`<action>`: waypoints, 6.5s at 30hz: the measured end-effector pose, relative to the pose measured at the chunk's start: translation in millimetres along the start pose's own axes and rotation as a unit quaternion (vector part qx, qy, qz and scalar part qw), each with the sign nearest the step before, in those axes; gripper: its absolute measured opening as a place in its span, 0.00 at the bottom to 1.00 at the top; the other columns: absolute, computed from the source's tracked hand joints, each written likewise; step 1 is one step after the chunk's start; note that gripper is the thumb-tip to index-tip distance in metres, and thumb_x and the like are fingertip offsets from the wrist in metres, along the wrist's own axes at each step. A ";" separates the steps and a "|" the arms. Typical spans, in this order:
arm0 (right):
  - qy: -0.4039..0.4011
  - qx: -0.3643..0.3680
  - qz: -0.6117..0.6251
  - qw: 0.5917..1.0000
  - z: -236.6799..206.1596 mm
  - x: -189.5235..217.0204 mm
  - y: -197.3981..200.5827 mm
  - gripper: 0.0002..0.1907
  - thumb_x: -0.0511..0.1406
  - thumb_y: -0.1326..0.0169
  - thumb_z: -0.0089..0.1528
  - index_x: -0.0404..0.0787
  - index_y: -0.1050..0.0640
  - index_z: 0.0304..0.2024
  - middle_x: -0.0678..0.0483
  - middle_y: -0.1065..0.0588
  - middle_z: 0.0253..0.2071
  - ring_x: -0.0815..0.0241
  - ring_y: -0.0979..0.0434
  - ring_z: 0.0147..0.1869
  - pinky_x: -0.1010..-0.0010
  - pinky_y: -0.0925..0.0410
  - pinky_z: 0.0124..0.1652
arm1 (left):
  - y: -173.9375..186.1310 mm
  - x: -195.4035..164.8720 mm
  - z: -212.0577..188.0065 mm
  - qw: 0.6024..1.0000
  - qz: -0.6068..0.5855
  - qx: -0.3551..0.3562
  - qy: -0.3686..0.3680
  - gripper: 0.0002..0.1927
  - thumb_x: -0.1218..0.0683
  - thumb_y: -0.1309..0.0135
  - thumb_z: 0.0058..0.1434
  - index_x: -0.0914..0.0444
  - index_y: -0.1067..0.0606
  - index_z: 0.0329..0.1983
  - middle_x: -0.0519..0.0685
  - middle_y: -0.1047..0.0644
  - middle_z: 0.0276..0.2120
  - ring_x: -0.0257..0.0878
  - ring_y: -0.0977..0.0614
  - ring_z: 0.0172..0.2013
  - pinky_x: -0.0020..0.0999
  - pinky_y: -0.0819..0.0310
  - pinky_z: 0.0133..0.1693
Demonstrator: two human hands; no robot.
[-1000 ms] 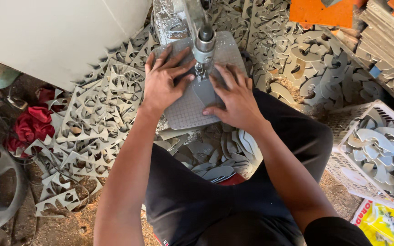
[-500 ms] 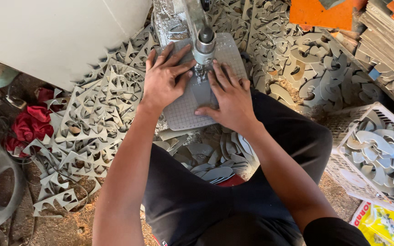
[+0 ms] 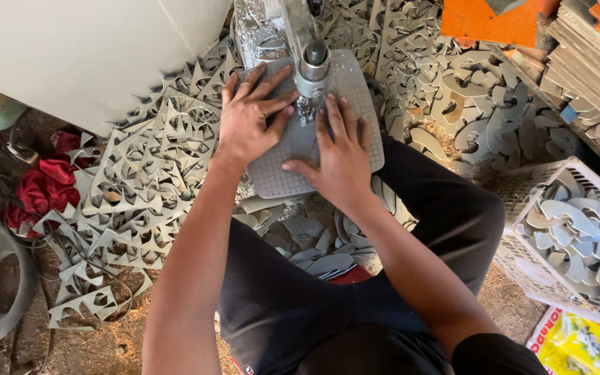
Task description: The person uses a band saw to cut gray rubber pieces into curved shapes. They feed each piece through the blade, guide it with both hands, and place the finished pieces into a white crate.
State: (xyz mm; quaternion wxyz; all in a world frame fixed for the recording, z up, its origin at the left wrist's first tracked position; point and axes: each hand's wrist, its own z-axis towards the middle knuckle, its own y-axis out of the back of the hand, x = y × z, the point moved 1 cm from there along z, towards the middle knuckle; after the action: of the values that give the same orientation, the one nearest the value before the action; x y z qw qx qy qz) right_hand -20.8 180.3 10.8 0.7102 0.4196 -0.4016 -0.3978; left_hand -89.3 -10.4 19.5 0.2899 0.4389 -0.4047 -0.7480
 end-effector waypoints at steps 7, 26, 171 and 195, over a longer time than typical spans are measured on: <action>-0.025 -0.010 0.022 0.999 7.9 12.2 -3.1 0.58 0.67 0.41 0.53 0.23 0.32 0.63 0.37 0.40 0.72 0.39 0.45 0.77 0.36 0.49 0.68 | 3.0 0.4 -1.9 1.000 -0.009 0.003 -0.001 0.17 0.45 0.44 0.65 0.43 0.19 0.57 0.36 0.33 0.71 0.45 0.40 0.73 0.53 0.63 0.72; 0.155 0.100 0.038 0.982 5.2 -52.7 38.5 0.38 0.49 0.44 0.66 0.33 0.32 0.70 0.49 0.47 0.79 0.48 0.48 0.82 0.41 0.52 0.72 | -8.0 -57.9 -64.4 0.984 -0.039 -0.116 0.126 0.38 0.39 0.31 0.54 0.54 0.26 0.66 0.45 0.32 0.70 0.53 0.38 0.73 0.63 0.53 0.69; 0.228 0.427 0.210 0.849 -51.2 162.2 -245.7 0.30 0.44 0.41 0.59 0.37 0.27 0.60 0.38 0.28 0.62 0.40 0.30 0.65 0.49 0.40 0.62 | -12.9 -3.9 -49.5 0.961 -0.053 -0.223 0.156 0.09 0.54 0.43 0.66 0.59 0.26 0.46 0.51 0.25 0.39 0.50 0.21 0.41 0.45 0.29 0.45; 0.088 0.401 0.166 0.897 -90.1 17.6 -128.3 0.40 0.38 0.38 0.53 0.32 0.37 0.65 0.33 0.33 0.59 0.32 0.25 0.50 0.48 0.29 0.46 | -2.2 -34.6 -55.3 0.960 -0.051 -0.259 0.096 0.05 0.58 0.43 0.62 0.62 0.25 0.40 0.54 0.23 0.37 0.56 0.21 0.39 0.50 0.28 0.43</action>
State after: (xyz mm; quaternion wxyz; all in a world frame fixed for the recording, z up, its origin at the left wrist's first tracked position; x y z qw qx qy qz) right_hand 37.8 146.8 -131.8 0.5697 0.6293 -0.5270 -0.0411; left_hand -24.8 -1.4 16.3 0.3929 0.4387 -0.1449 -0.7951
